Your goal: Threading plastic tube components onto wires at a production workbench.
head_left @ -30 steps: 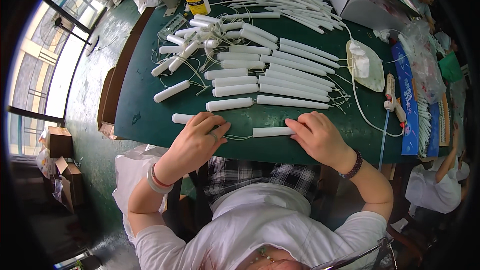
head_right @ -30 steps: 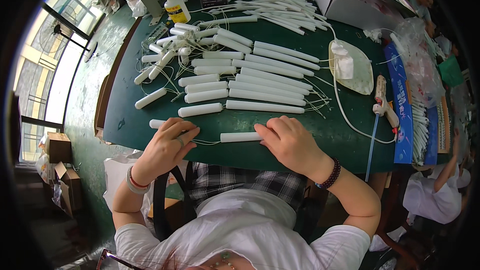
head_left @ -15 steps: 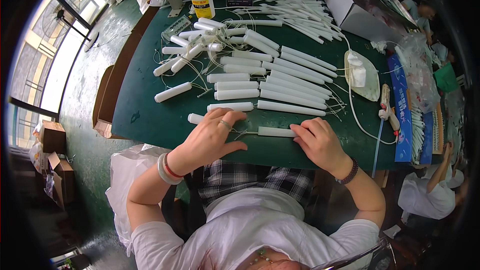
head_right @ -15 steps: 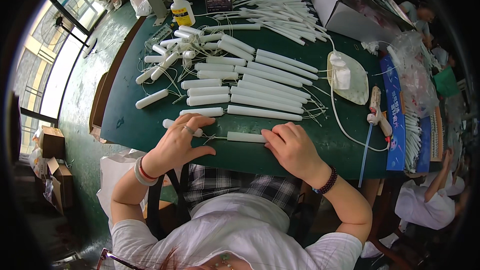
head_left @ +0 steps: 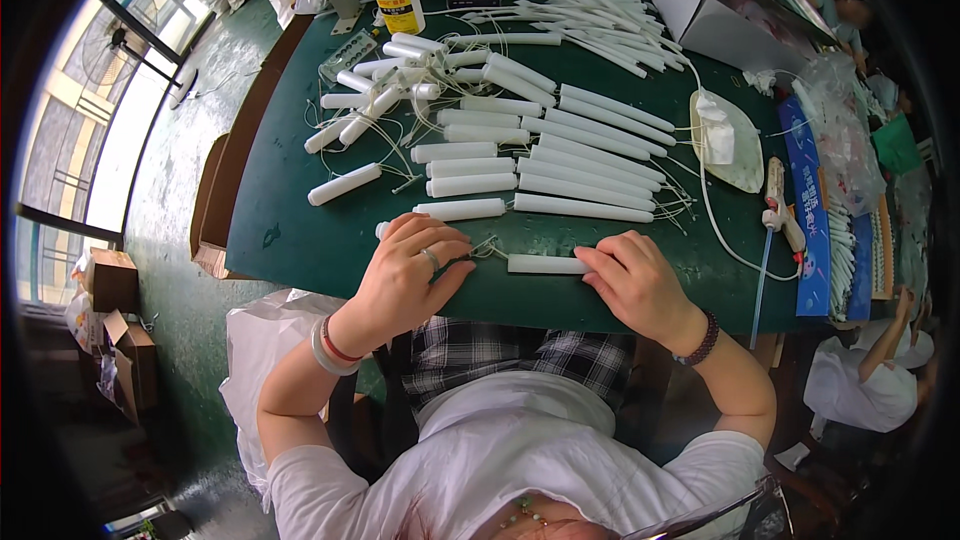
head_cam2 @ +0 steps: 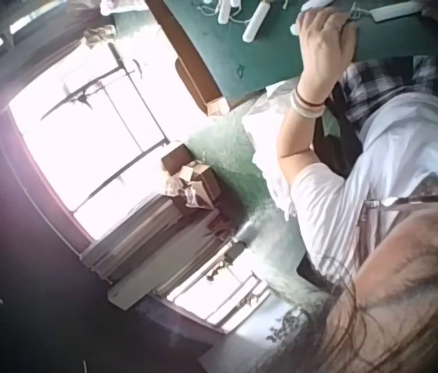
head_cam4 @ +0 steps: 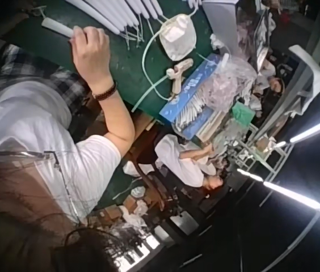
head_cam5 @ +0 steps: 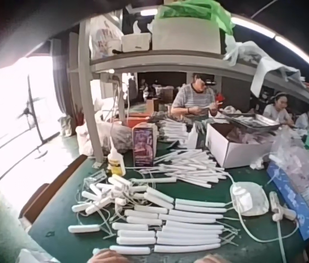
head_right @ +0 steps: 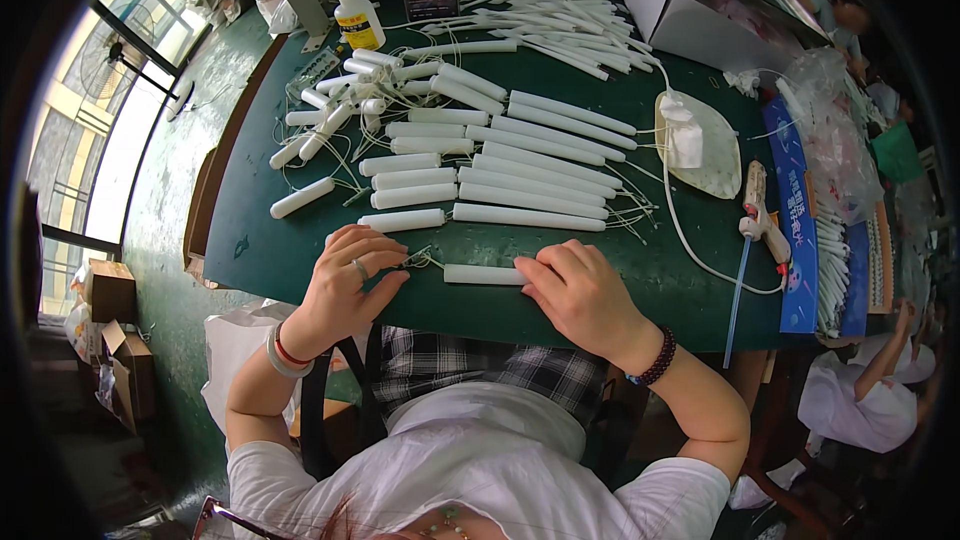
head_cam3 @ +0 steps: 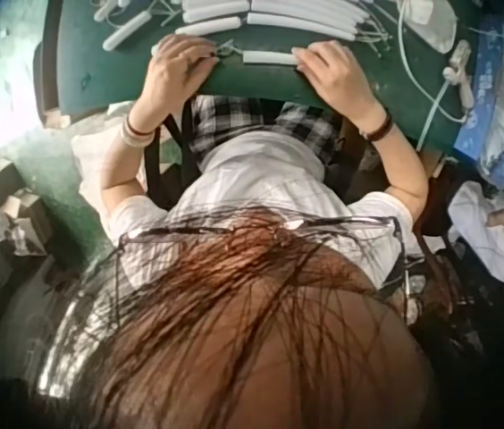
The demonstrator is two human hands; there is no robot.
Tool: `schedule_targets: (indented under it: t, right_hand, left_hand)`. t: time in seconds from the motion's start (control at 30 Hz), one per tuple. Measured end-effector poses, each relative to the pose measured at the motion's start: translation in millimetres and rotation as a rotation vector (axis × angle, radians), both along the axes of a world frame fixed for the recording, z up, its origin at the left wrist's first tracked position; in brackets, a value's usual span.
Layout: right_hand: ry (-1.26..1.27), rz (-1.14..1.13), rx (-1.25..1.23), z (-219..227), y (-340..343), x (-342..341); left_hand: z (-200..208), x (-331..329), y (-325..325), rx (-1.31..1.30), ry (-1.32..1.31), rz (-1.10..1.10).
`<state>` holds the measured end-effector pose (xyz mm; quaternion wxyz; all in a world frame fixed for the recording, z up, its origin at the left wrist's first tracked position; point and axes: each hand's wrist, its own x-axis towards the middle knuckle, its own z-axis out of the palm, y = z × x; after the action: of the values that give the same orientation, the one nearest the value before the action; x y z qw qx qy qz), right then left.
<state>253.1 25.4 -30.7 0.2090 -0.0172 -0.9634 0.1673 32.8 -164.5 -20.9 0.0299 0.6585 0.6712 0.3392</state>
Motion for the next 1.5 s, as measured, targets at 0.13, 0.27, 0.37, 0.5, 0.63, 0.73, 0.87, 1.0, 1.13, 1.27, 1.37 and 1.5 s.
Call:
schedule_targets:
  t: [0.13, 0.27, 0.37, 0.5, 0.63, 0.73, 0.87, 1.0, 1.13, 1.27, 1.37, 1.5]
  right_hand:
    - [0.017, 0.007, -0.009, 0.1, -1.3, -1.4]
    - [0.028, 0.02, -0.06, 0.4, -2.1, -3.1]
    - [0.028, 0.03, -0.108, 1.5, -2.7, -3.8]
    - [0.027, 0.025, -0.183, 1.6, -0.8, -2.3]
    - [0.023, 0.024, -0.218, 2.4, -0.4, -3.0]
    - [0.023, 0.024, -0.221, 2.7, 0.3, -3.6]
    - [0.027, 0.014, -0.156, 3.2, 0.5, -3.8]
    - [0.043, -0.018, -0.107, 1.4, -1.1, -4.1]
    - [0.042, -0.026, -0.118, 4.3, -3.3, -5.3]
    - [0.037, -0.031, -0.107, 2.2, 0.1, -2.7]
    - [0.035, -0.026, -0.079, 2.0, 1.4, -1.9]
    - [0.037, -0.034, -0.008, 1.6, 0.1, -3.2]
  left_hand:
    - [2.5, 0.0, 4.4, 0.046, -0.033, 0.016]
    - [3.8, 2.0, 8.9, 0.087, -0.066, 0.022]
    - [2.0, 0.3, 13.7, 0.122, -0.128, -0.007]
    - [1.6, -8.0, 15.8, 0.084, -0.186, -0.081]
    - [2.5, -8.8, 17.0, 0.029, -0.24, -0.118]
    - [1.8, -7.6, 22.3, 0.02, -0.262, -0.121]
    - [-1.2, -8.5, 20.6, -0.1, -0.345, -0.04]
    - [10.7, -0.8, 27.8, -0.115, -0.421, 0.015]
    - [8.8, -4.1, 29.0, -0.103, -0.293, -0.082]
    - [7.1, -3.8, 26.6, -0.251, -0.583, 0.07]
    - [8.0, -7.9, 23.3, -0.253, -0.502, 0.099]
    - [4.5, -8.0, 21.3, -0.28, -0.66, 0.107]
